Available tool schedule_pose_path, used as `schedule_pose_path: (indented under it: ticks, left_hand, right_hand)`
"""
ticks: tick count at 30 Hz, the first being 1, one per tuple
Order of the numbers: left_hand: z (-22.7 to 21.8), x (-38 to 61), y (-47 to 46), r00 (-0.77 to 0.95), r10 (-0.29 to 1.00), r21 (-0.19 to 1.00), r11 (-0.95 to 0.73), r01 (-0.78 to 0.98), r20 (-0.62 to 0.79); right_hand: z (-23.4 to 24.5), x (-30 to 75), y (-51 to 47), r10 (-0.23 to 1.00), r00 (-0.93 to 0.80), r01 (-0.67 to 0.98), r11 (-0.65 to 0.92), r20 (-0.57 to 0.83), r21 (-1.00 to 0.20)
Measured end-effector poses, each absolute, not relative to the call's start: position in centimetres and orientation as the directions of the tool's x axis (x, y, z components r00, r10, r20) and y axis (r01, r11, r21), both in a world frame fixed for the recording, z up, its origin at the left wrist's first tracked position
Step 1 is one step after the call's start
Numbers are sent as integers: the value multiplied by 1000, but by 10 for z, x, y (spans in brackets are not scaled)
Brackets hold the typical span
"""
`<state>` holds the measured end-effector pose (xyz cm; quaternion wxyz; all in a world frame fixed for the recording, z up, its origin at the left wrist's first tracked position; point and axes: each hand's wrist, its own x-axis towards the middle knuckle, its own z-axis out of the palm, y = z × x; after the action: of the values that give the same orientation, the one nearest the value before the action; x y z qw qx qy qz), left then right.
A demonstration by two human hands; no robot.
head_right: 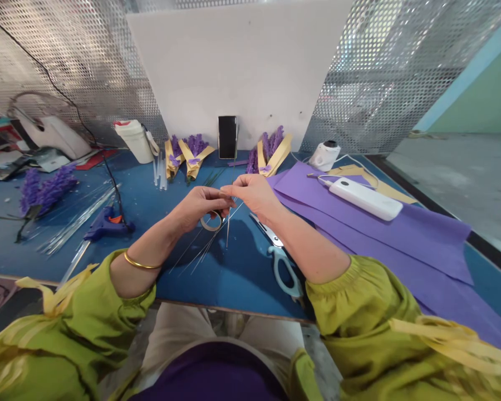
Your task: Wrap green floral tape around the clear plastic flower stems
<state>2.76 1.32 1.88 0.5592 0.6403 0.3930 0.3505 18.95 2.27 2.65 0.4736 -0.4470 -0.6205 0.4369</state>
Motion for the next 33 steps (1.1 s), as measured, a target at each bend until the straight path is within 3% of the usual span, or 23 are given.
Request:
schedule_pose_path:
  ticks: [4, 11, 20, 28, 33]
  left_hand:
    - [16, 28, 14, 431, 902, 996, -63, 57, 32]
    - [14, 28, 15, 449, 892, 985, 28, -171, 52]
    - [17, 26, 14, 454, 891, 992, 40, -123, 20]
    - [18, 25, 14, 460, 886, 998, -57, 3, 49]
    - [18, 26, 13, 458, 887, 990, -111, 82, 61]
  right_hand:
    - [27, 188, 21, 963, -97, 216, 268, 252, -939]
    - [31, 194, 22, 919, -363, -70, 136, 152, -988]
    - [29, 193, 23, 936, -310, -124, 132, 165, -983]
    - [29, 193, 23, 942, -289, -54, 160, 169, -986]
    - [28, 192, 23, 967, -187, 33, 184, 175, -982]
